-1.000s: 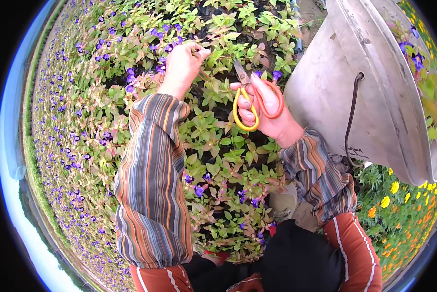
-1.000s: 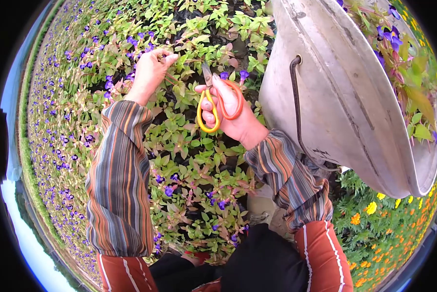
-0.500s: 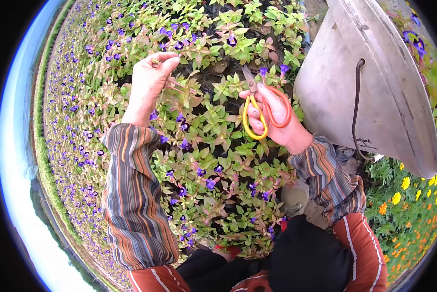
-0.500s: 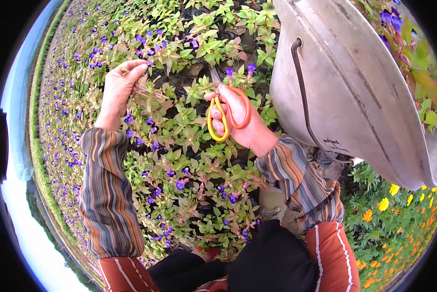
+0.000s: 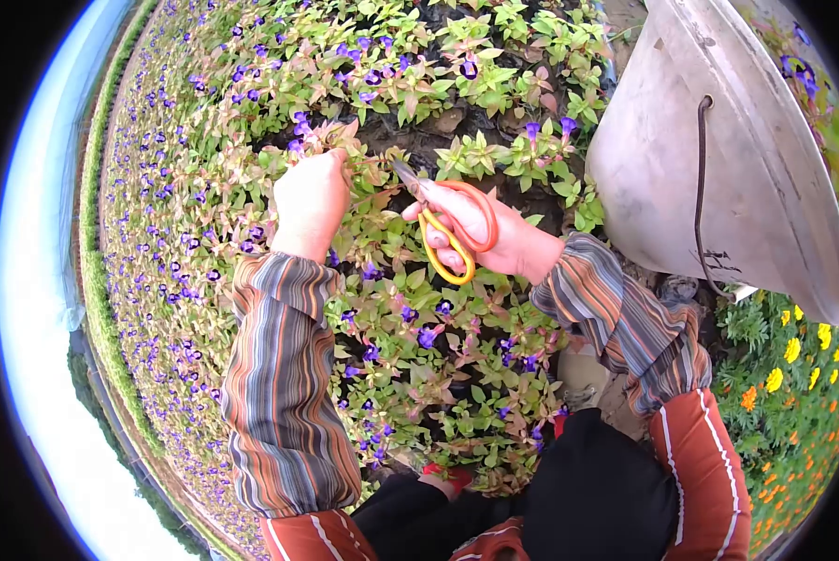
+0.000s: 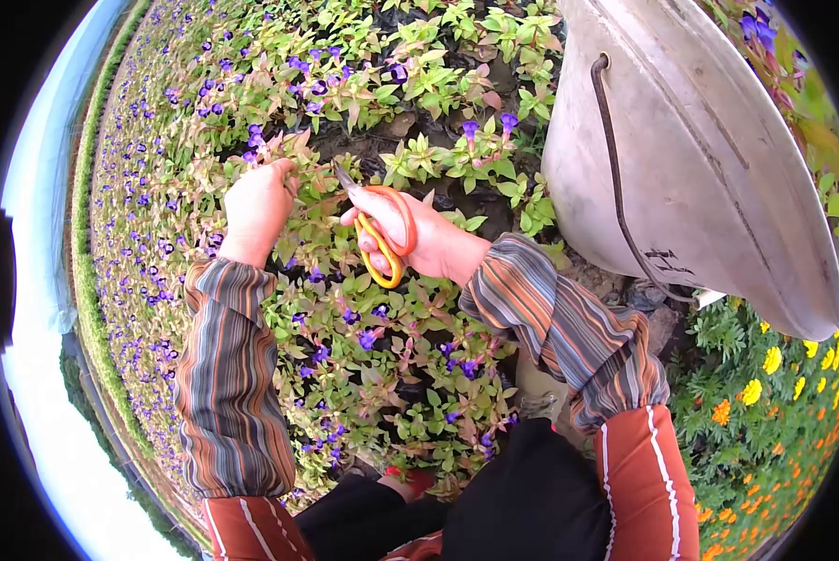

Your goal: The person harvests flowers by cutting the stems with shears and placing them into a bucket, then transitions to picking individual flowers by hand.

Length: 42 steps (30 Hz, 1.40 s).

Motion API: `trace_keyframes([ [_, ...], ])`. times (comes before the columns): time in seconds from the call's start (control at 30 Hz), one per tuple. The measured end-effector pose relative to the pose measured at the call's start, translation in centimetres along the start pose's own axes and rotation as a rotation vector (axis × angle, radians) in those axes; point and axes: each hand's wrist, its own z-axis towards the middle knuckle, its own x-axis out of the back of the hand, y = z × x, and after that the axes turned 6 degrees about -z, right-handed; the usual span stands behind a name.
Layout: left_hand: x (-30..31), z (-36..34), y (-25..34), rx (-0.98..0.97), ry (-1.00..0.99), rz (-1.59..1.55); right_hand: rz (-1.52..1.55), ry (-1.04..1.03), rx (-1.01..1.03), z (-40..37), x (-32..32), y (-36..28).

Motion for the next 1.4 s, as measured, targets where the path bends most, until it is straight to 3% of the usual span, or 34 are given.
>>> trace_keyframes([
  [0.1,0.4,0.3,0.2,0.103,-0.083,-0.027,-0.035,-0.021,-0.012,1.1,0.3,0.7],
  [0.5,0.3,-0.3,0.4,0.026,0.01,-0.119,0.011,0.067,-0.056,3.6,0.6,0.9],
  [0.63,0.0,-0.4,0.2,0.056,0.008,-0.142,0.011,0.051,0.088,3.4,1.2,1.2],
  [0.8,0.2,-0.9,0.0,0.092,-0.042,-0.182,0.051,0.004,0.089,1.5,1.6,1.4],
  [0.9,0.2,-1.3,0.0,0.047,-0.066,-0.136,0.066,-0.066,0.007,1.4,1.8,2.3],
  [1.13,-1.0,-1.2,0.1,-0.097,-0.044,0.113,-0.038,0.002,-0.047,3.6,1.4,2.6],
  [1.4,-0.8,-0.9,0.5,-0.093,-0.034,0.158,-0.05,-0.001,-0.068,4.1,1.6,2.6],
])
